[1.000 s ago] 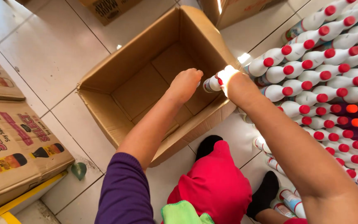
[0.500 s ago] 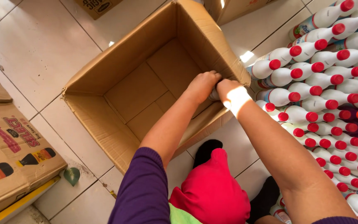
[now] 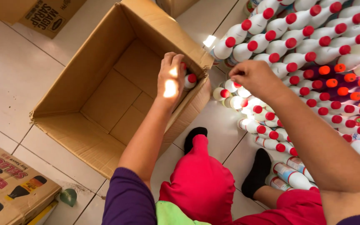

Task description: Packing individual plastic bottles from a large pile into cardboard boxes.

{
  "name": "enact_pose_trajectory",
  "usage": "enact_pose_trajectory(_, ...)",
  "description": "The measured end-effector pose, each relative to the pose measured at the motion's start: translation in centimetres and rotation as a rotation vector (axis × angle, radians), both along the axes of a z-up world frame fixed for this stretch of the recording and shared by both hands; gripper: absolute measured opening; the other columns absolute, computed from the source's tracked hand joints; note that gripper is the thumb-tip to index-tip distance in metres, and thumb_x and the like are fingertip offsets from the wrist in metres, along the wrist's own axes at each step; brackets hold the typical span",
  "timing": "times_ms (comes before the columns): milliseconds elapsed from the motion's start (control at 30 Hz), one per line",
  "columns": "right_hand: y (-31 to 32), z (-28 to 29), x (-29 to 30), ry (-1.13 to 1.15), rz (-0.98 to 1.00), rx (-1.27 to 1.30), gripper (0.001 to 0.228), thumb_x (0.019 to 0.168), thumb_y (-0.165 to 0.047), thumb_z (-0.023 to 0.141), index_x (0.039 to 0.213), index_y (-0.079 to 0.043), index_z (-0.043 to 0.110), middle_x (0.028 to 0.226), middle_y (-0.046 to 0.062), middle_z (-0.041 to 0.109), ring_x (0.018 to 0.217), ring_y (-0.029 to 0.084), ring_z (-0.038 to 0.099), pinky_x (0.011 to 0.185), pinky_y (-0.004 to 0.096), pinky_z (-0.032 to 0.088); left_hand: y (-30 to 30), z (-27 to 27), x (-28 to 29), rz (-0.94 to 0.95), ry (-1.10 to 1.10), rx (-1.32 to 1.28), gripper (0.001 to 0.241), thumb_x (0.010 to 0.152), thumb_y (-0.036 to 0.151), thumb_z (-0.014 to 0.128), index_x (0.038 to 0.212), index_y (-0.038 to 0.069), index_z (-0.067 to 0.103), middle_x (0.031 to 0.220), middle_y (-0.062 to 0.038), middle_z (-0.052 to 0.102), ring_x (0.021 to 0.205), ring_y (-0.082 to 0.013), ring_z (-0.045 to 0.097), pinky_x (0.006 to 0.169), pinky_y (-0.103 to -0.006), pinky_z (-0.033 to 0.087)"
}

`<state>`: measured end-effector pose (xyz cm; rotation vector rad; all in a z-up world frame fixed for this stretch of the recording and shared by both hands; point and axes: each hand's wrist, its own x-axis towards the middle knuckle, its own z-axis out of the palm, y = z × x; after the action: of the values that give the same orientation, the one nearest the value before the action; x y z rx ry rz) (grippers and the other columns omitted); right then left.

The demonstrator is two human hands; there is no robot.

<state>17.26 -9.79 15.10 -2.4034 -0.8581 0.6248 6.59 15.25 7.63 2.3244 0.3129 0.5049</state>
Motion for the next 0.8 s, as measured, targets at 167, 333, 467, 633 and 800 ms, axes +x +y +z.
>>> enact_pose_trajectory(167, -5.6, -6.1, -2.1, 0.18, -0.258, -0.002, 0.018, 0.088, -0.013, 0.074, 0.105, -0.008, 0.078, 0.095, 0.013, 0.078, 0.082, 0.026, 0.073, 0.076, 0.039, 0.057, -8.1, -1.2, 0.7, -0.443, 0.003, 0.081, 0.022, 0.085, -0.002, 0.062, 0.105, 0.001, 0.068, 0.106, -0.018, 0.065, 0.107, -0.0369, 0.063, 0.095, -0.0437, 0.054)
enact_pose_trajectory(333, -8.4, -10.5, -4.4, -0.02, -0.148, -0.251, 0.032, 0.085, -0.009, 0.072, 0.116, -0.013, 0.077, 0.108, 0.018, 0.073, 0.095, 0.039, 0.07, 0.083, 0.05, 0.055, -14.7, -10.3, 1.0, -0.679, 0.312, 0.07, 0.04, 0.097, 0.001, 0.051, 0.137, 0.0, 0.057, 0.127, -0.025, 0.063, 0.112, -0.0383, 0.064, 0.096, -0.0435, 0.054)
enact_pose_trajectory(467, -9.2, -13.8, -5.2, -0.085, -0.07, -0.305, 0.033, 0.083, -0.013, 0.073, 0.115, -0.008, 0.068, 0.114, 0.019, 0.066, 0.104, 0.041, 0.067, 0.087, 0.052, 0.054, -16.9, -15.8, 1.6, -0.651, 0.431, 0.351, 0.056, 0.087, 0.011, 0.056, 0.142, 0.011, 0.05, 0.138, -0.026, 0.056, 0.117, -0.0441, 0.062, 0.089, -0.042, 0.056)
enact_pose_trajectory(633, -8.8, -16.1, -6.5, -0.039, -0.037, -0.48, 0.033, 0.086, -0.02, 0.073, 0.115, -0.008, 0.064, 0.116, 0.018, 0.062, 0.102, 0.042, 0.066, 0.086, 0.053, 0.055, -16.8, -14.7, 1.4, -0.448, 0.624, 0.068, 0.034, 0.1, 0.021, 0.053, 0.132, 0.012, 0.052, 0.123, -0.02, 0.063, 0.109, -0.0387, 0.067, 0.092, -0.0457, 0.055)
enact_pose_trajectory(800, -8.1, -14.8, -7.6, -0.297, 0.158, -0.501, 0.035, 0.089, -0.008, 0.059, 0.123, -0.006, 0.062, 0.11, 0.021, 0.064, 0.098, 0.04, 0.068, 0.079, 0.049, 0.057, -15.4, -10.9, -0.8, -0.482, 0.479, -0.036, 0.018, 0.098, 0.021, 0.054, 0.111, 0.011, 0.062, 0.113, -0.02, 0.068, 0.105, -0.0388, 0.067, 0.088, -0.0461, 0.055)
